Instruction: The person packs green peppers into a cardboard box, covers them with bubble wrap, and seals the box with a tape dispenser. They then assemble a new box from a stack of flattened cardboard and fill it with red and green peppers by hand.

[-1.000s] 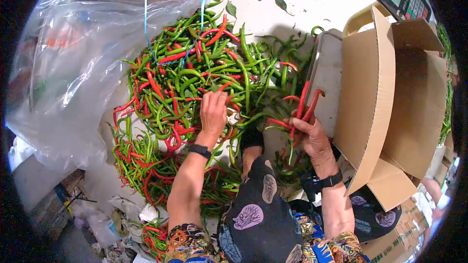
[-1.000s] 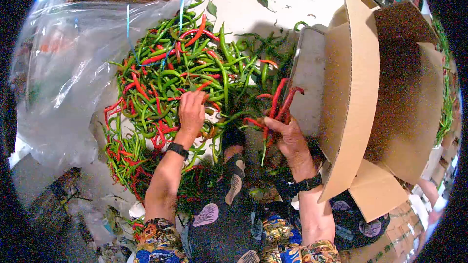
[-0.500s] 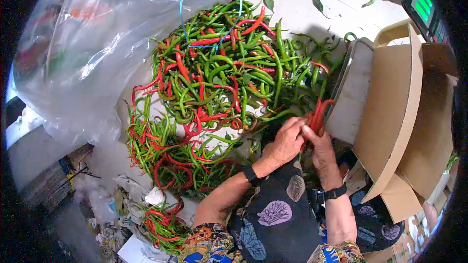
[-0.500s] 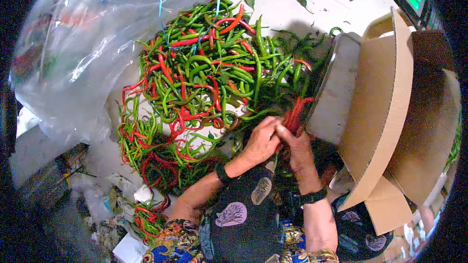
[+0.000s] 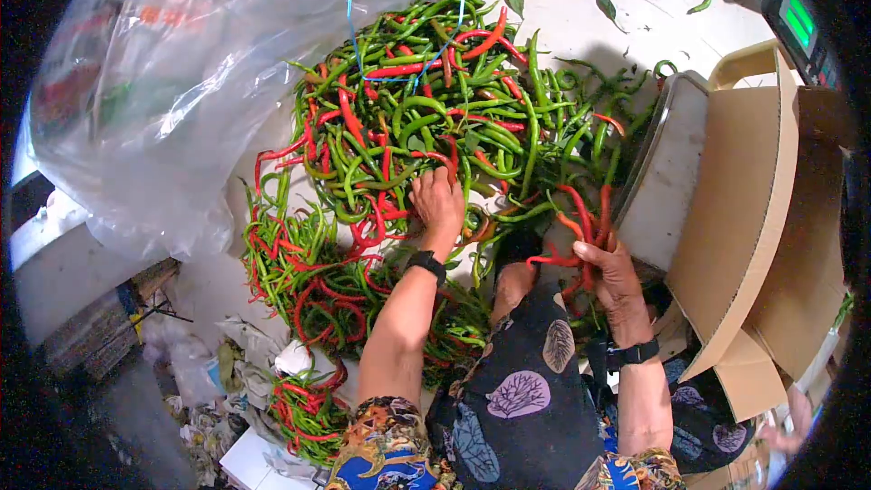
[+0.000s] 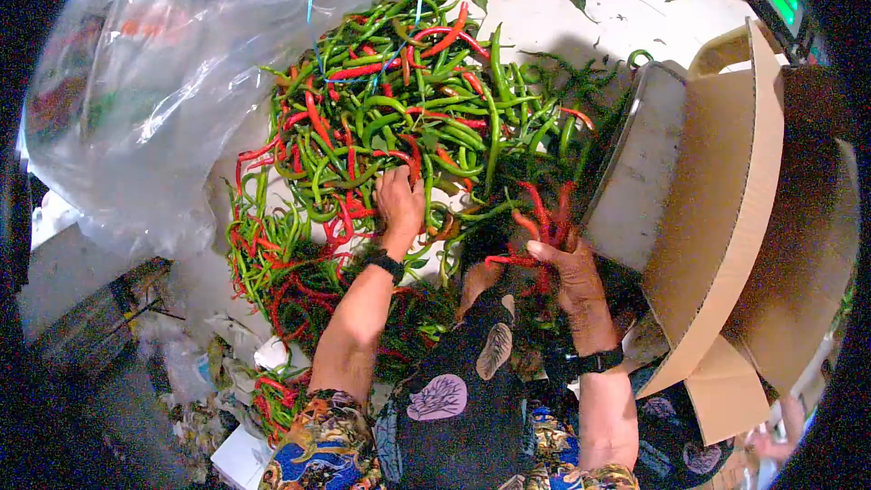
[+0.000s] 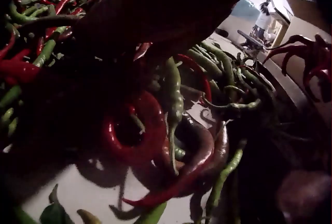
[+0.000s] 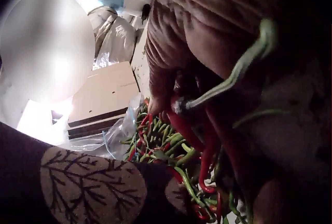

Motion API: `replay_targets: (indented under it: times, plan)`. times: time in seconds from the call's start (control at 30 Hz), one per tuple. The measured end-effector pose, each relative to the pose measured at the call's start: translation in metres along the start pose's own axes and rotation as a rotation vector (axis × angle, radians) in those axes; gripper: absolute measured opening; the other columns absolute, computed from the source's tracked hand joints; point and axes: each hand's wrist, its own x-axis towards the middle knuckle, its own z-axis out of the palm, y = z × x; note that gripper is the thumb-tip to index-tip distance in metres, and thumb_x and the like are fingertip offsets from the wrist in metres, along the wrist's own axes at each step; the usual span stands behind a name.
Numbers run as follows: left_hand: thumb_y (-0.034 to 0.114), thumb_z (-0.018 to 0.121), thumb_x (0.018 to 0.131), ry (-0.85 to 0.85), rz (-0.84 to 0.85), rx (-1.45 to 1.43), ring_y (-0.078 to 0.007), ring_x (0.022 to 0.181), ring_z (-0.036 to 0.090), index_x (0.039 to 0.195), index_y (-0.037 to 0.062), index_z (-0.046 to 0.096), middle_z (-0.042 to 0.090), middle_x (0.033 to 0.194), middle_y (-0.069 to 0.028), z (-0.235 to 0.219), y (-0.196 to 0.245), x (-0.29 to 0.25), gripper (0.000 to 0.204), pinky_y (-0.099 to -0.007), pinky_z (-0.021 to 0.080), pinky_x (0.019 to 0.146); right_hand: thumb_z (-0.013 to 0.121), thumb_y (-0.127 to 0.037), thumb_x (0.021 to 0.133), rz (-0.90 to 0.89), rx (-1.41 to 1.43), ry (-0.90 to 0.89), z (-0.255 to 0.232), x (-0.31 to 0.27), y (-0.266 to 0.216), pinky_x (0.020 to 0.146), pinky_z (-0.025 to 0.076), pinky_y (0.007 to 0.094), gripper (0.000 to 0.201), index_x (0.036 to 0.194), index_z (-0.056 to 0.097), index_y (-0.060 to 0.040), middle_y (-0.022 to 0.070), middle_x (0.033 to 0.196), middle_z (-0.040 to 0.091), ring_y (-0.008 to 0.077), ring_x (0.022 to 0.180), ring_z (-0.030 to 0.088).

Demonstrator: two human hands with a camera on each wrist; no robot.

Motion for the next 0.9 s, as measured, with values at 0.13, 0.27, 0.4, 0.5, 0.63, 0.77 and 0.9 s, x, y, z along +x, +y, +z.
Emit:
replay_targets:
  times: [0.13, 0.27, 0.4, 0.5, 0.63, 0.77, 0.9]
  plan:
    - [0.009, 0.07, 0.081, -0.118, -0.171, -0.292, -0.0308, 0.076, 0.061, 0.098, 0.0038, 0.065, 0.065, 0.086, -0.0101, 0.007, 0.004, 0.01, 0.019, -0.0377, 0.048, 0.074, 0.079, -0.011, 0.072, -0.118, 0.036, -0.067, 0.018, -0.007, -0.01, 0.097, 0.048, 0.0347, 0.063, 0.129, 0.055, -0.0023, 0.0097, 0.12, 0.066, 0.019, 0.105, 0.064]
    - [0.007, 0.058, 0.094, -0.361, -0.298, -1.248, -0.0141, 0.089, 0.063, 0.111, 0.0016, 0.057, 0.067, 0.098, -0.0082, -0.054, 0.043, 0.009, 0.018, -0.0279, 0.05, 0.082, 0.078, -0.013, 0.073, -0.1, 0.024, -0.022, -0.012, 0.003, 0.003, 0.095, 0.049, 0.0348, 0.061, 0.127, 0.054, -0.0032, 0.0077, 0.108, 0.068, 0.0178, 0.1, 0.064]
    - [0.01, 0.057, 0.094, -0.518, -0.331, -1.594, -0.0168, 0.095, 0.064, 0.119, 0.0015, 0.055, 0.065, 0.106, -0.0085, -0.09, 0.072, 0.01, 0.026, -0.0315, 0.051, 0.088, 0.076, -0.012, 0.075, -0.182, 0.088, -0.027, -0.004, -0.004, -0.01, 0.092, 0.051, 0.0342, 0.056, 0.126, 0.054, -0.0043, 0.0058, 0.104, 0.067, 0.0168, 0.098, 0.065]
    - [0.009, 0.06, 0.092, -0.688, -0.288, -1.59, -0.015, 0.098, 0.063, 0.124, -0.0001, 0.054, 0.064, 0.109, -0.0068, -0.11, 0.101, -0.002, 0.034, -0.0303, 0.05, 0.092, 0.07, -0.011, 0.08, -0.262, 0.137, -0.082, 0.012, -0.009, -0.022, 0.095, 0.049, 0.0338, 0.048, 0.125, 0.056, -0.0026, 0.0071, 0.115, 0.066, 0.0162, 0.099, 0.064]
    - [0.007, 0.062, 0.091, -0.861, -0.324, -1.574, -0.014, 0.103, 0.061, 0.136, -0.0015, 0.05, 0.064, 0.115, -0.0042, -0.113, 0.132, -0.021, 0.047, -0.0303, 0.048, 0.096, 0.067, -0.011, 0.084, -0.308, 0.065, -0.11, 0.022, -0.018, -0.037, 0.096, 0.047, 0.0318, 0.04, 0.122, 0.06, -0.0018, 0.0066, 0.118, 0.066, 0.0153, 0.101, 0.063]
    - [0.0, 0.059, 0.081, -0.397, 0.474, -0.749, -0.0407, 0.114, 0.049, 0.132, -0.0052, 0.049, 0.048, 0.121, -0.0246, -0.117, 0.16, -0.036, 0.052, -0.0428, 0.042, 0.099, 0.076, -0.011, 0.079, -0.337, -0.079, -0.032, 0.026, -0.01, -0.028, 0.089, 0.048, 0.0292, 0.04, 0.117, 0.063, -0.005, 0.0004, 0.106, 0.067, 0.0126, 0.096, 0.062]
    - [0.002, 0.062, 0.083, -0.374, 0.426, -0.812, -0.0388, 0.108, 0.055, 0.123, -0.0059, 0.056, 0.053, 0.119, -0.023, -0.133, 0.167, -0.038, 0.041, -0.0409, 0.045, 0.095, 0.076, -0.01, 0.079, -0.317, 0.175, -0.065, 0.03, -0.016, -0.032, 0.088, 0.049, 0.0287, 0.042, 0.118, 0.062, -0.0047, 0.0007, 0.105, 0.067, 0.012, 0.095, 0.062]
